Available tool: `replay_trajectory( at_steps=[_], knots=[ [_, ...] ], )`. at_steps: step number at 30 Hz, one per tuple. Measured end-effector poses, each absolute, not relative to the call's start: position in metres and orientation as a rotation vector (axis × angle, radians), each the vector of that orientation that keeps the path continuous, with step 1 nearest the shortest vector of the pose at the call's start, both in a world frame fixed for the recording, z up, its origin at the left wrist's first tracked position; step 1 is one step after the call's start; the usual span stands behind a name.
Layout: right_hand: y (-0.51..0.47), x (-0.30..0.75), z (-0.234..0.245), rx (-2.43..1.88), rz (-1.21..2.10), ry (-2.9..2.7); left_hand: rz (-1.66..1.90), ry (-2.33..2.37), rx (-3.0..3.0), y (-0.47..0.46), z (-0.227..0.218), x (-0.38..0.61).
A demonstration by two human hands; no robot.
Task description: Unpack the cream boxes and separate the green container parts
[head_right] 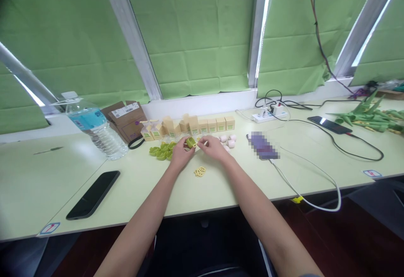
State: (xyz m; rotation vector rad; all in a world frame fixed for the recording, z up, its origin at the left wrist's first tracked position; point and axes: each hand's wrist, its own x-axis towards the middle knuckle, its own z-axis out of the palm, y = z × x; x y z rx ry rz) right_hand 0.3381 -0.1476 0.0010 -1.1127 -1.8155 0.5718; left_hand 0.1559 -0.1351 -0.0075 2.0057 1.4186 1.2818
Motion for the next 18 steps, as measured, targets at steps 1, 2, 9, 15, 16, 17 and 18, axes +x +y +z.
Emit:
replay_trajectory(
  at_steps=[1,2,9,15,16,17,18],
  knots=[
    [-0.148,0.337,0.001,-1.093,0.595,-1.858,1.284,1.43,1.997,-0.135,-0.007,0.156],
    [-0.149,0.337,0.001,-1.071,0.621,-1.898,1.285,1.437,1.992,-0.135,-0.007,0.156],
    [-0.151,0.343,0.0,-0.886,1.051,-2.118,1.282,1.458,2.01,-0.136,-0.006,0.155],
    [-0.152,0.358,0.007,-0.845,1.456,-2.227,1.278,1.489,2.012,-0.136,-0.007,0.156],
    [-0.152,0.359,0.008,-0.848,1.481,-2.217,1.277,1.488,2.013,-0.136,-0.007,0.156],
    [-0.153,0.359,0.009,-0.848,1.504,-2.209,1.275,1.483,2.017,-0.136,-0.008,0.156],
    [-0.154,0.359,0.01,-0.846,1.526,-2.2,1.276,1.478,2.018,-0.136,-0.008,0.156]
  ],
)
